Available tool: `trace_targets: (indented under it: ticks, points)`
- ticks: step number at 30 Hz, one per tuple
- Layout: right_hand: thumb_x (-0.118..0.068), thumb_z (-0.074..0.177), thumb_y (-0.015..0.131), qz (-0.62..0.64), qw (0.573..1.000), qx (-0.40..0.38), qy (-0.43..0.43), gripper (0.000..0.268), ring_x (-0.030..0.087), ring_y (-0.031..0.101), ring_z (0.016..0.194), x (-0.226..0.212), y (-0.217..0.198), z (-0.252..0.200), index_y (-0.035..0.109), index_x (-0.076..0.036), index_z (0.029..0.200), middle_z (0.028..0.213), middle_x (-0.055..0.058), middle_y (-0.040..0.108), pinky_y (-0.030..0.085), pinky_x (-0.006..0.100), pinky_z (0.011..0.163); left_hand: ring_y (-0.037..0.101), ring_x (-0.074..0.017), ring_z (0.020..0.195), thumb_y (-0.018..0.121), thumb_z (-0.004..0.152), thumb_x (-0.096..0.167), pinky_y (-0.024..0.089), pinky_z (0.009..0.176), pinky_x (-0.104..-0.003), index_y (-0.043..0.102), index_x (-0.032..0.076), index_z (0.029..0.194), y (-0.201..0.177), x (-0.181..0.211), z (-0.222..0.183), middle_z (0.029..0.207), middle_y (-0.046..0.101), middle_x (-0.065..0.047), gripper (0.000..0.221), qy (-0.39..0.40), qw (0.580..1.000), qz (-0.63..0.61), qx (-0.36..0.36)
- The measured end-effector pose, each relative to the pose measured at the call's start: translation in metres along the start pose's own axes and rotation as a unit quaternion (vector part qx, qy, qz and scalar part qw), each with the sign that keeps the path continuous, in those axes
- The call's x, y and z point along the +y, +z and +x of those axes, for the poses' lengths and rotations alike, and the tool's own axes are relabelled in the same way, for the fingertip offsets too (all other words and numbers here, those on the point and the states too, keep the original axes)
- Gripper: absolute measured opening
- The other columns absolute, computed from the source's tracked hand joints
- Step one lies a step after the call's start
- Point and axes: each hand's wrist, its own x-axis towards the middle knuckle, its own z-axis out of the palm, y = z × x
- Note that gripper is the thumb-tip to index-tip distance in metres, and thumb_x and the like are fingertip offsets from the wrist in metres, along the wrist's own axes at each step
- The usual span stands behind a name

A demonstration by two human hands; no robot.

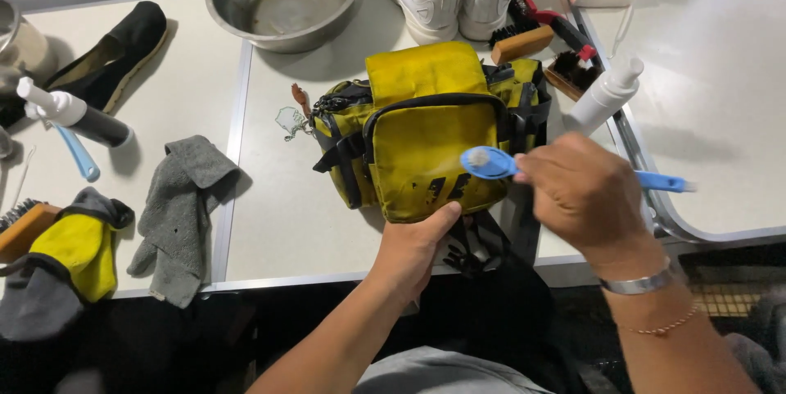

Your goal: Cleaning a yellow pouch with a brush and cleaning solution on a workbench.

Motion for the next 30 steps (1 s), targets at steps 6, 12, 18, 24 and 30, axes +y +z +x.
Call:
trace_targets:
  ticks: [6,12,18,24,30]
  points:
    - [0.010,0.093,0.057,0.104,0.990,0.010,-0.096,0.016,0.027,0.047,0.065,-0.060,0.014,0.052,0.064,0.000,0.082,0.075,0.010,0.059,0.038,0.038,0.054,0.043,-0.0066,0.058,0.072,0.085,0.001,0.032,0.050,-0.022,0.055,0.015,0.089,-0.037,-0.040,0.029,0.068,0.048,0.005,0.022,0.065,0.994,-0.014,-0.087]
    - [0.013,0.089,0.066,0.007,1.000,-0.020,0.006,0.020,0.026,0.060,0.067,0.020,-0.009,-0.014,0.077,-0.003,0.086,0.084,0.011,0.075,0.045,0.039,0.054,0.062,-0.0313,0.128,0.077,0.074,0.010,0.055,0.108,-0.043,0.052,0.002,0.139,-0.013,-0.006,0.006,0.136,0.063,-0.017,0.071,0.030,0.998,-0.022,-0.046]
    - [0.017,0.086,0.062,0.065,0.998,0.016,-0.006,0.022,0.028,0.063,0.069,-0.009,0.000,0.000,0.078,0.003,0.091,0.084,0.013,0.076,0.050,0.037,0.056,0.063,-0.0281,0.123,0.076,0.077,0.012,0.056,0.104,-0.040,0.056,0.004,0.138,-0.010,-0.010,0.008,0.133,0.067,-0.015,0.065,0.035,0.999,0.034,-0.017]
    - [0.020,0.084,0.063,0.069,0.995,-0.008,-0.074,0.021,0.025,0.056,0.066,-0.040,0.002,0.030,0.073,0.003,0.092,0.086,0.013,0.073,0.046,0.034,0.051,0.068,-0.0250,0.114,0.081,0.078,0.006,0.055,0.105,-0.040,0.066,0.003,0.124,-0.019,-0.026,0.021,0.122,0.072,-0.013,0.048,0.131,0.988,-0.004,-0.082]
    - [0.014,0.086,0.077,0.084,0.995,0.003,0.049,0.009,0.033,0.068,0.078,0.015,-0.005,-0.021,0.078,0.007,0.091,0.086,0.015,0.076,0.057,0.041,0.069,0.064,-0.0288,0.124,0.073,0.077,0.005,0.058,0.105,-0.039,0.052,0.002,0.135,-0.008,-0.003,0.008,0.134,0.064,-0.017,0.062,-0.024,0.999,-0.005,0.024]
